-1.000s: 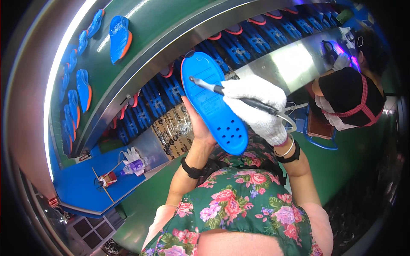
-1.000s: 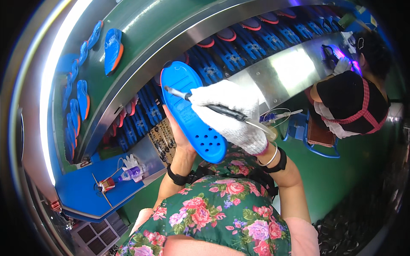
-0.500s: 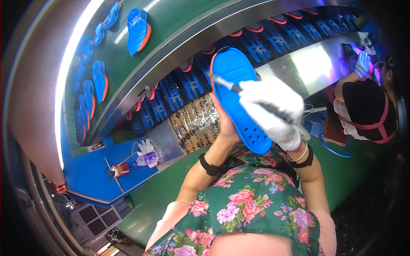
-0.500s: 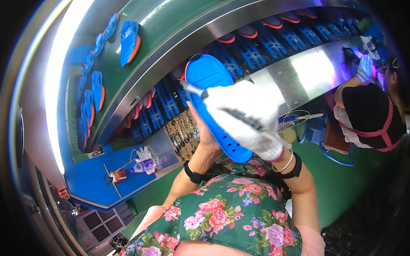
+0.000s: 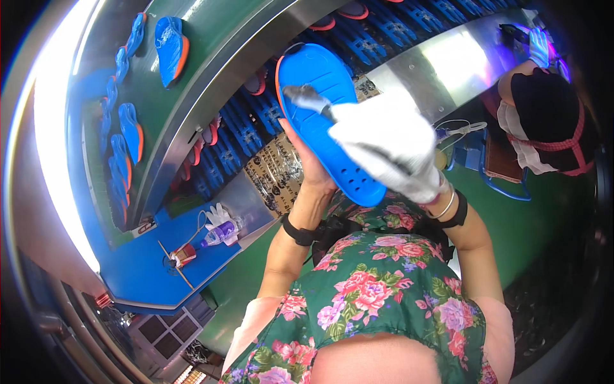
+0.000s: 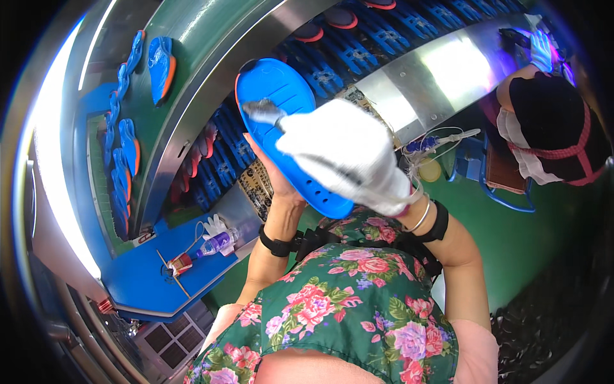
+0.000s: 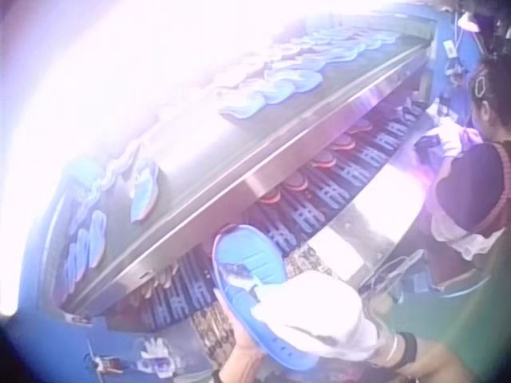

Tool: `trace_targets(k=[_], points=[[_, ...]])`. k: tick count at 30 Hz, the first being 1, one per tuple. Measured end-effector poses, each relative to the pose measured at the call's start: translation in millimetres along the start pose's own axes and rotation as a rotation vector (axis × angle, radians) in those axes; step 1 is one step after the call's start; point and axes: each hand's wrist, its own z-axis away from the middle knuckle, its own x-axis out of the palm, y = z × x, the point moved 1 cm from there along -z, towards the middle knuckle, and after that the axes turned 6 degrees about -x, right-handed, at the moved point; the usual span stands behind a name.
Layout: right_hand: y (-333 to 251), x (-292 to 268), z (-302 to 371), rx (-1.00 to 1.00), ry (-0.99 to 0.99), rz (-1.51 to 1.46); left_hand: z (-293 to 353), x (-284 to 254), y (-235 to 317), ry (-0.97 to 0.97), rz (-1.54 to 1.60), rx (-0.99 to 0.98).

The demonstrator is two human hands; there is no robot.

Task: Apply glue or primer to blue shoe soles using a brush on a factory assembly line.

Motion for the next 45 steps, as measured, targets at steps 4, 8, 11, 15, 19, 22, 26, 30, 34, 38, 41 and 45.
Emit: trace_targets(k=[4,8,11,15,19,22,26,30,34,38,41,45], points=[[-9.2,7.8,11.9,0.036,-0.063,-0.209,3.1,-22.5,-10.7,0.161,-0.141,0.031],[-0.3,3.6,17.9,0.169,0.085,-0.301,0.8,-24.1,-7.3,0.038,0.002,-0.002],[-11.0,12.0,22.4,0.017,-0.02,-0.073,3.3,-13.6,-3.5,0.173,-0.056,0.029],[-11.3,10.2,33.0,0.097,-0.036,-0.326,-1.8,-32.5,-6.1,-0.344,0.343,-0.105],[-9.1,4.2,34.5,0.08,-0.013,-0.172,-3.5,-31.2,-1.0,-0.163,0.301,-0.117],[-19.6,13.9,47.3,0.013,-0.046,-0.157,-7.7,-35.9,-7.3,-0.32,0.345,-0.176],[-11.6,10.6,55.4,0.156,-0.036,-0.413,-10.9,-51.0,-5.0,-0.325,0.354,-0.13],[-19.3,10.9,55.7,-0.031,-0.079,-0.089,-14.5,-44.1,-3.3,-0.281,0.379,-0.048],[-29.7,9.9,59.0,0.062,-0.15,-0.315,-17.6,-55.2,-7.5,-0.263,0.44,-0.061],[-10.8,9.2,60.6,0.151,-0.067,-0.222,-20.6,-57.2,-1.0,-0.332,0.436,-0.048],[-19.4,12.7,66.4,0.044,-0.149,-0.169,-28.5,-48.2,-0.2,-0.266,0.445,-0.045],[-10.5,7.3,58.5,0.26,-0.128,-0.542,-30.7,-55.7,9.3,-0.288,0.457,-0.116]])
